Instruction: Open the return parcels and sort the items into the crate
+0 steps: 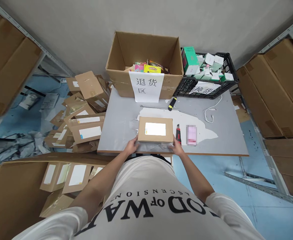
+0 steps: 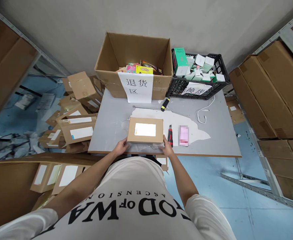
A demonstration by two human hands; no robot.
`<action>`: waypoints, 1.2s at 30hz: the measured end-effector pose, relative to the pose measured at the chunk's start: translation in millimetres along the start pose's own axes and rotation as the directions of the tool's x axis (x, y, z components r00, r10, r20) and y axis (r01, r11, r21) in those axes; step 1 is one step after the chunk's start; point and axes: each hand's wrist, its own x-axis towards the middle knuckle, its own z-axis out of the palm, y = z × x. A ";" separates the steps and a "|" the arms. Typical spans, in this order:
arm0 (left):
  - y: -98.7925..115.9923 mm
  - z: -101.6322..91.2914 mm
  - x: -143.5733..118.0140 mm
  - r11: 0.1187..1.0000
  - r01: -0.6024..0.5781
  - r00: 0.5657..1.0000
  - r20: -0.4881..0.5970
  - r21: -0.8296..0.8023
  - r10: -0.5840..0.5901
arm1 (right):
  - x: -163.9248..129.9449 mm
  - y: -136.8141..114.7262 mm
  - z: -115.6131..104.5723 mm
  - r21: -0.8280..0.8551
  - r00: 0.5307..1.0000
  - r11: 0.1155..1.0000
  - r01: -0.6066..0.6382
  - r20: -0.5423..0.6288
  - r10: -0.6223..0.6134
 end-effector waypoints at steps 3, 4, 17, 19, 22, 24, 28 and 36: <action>5.3 3.6 -1.9 0.999 -0.023 1.000 0.005 0.048 0.023 | -5.3 -5.9 10.4 -0.044 1.000 0.999 0.021 -0.005 -0.022; 8.6 3.3 -1.7 0.997 -0.034 0.999 -0.001 0.062 0.034 | -5.4 -10.6 12.2 -0.045 0.999 0.999 0.021 -0.025 -0.022; 91.1 -21.1 1.2 0.869 -0.086 0.959 -0.196 0.486 0.205 | 17.0 -101.4 -40.0 -0.478 0.981 0.875 0.080 -0.118 -0.154; 100.3 -21.9 6.0 0.860 -0.052 0.957 -0.221 0.507 0.188 | 23.0 -110.6 -43.0 -0.494 0.976 0.866 0.082 -0.138 -0.171; 106.3 -23.1 13.1 0.840 0.001 0.961 -0.234 0.542 0.150 | 31.3 -114.5 -42.1 -0.513 0.980 0.857 0.054 -0.138 -0.144; 105.5 -23.3 16.2 0.825 0.019 0.963 -0.232 0.564 0.136 | 35.5 -111.7 -38.4 -0.518 0.985 0.855 0.024 -0.133 -0.108; 94.5 -20.8 17.0 0.853 -0.002 0.972 -0.199 0.523 0.124 | 41.0 -100.9 -28.8 -0.467 0.983 0.883 -0.036 -0.174 -0.052; 68.9 -10.6 11.6 0.967 -0.069 0.968 -0.219 0.243 0.124 | 43.7 -86.9 -25.5 -0.297 0.971 0.953 -0.061 -0.238 -0.012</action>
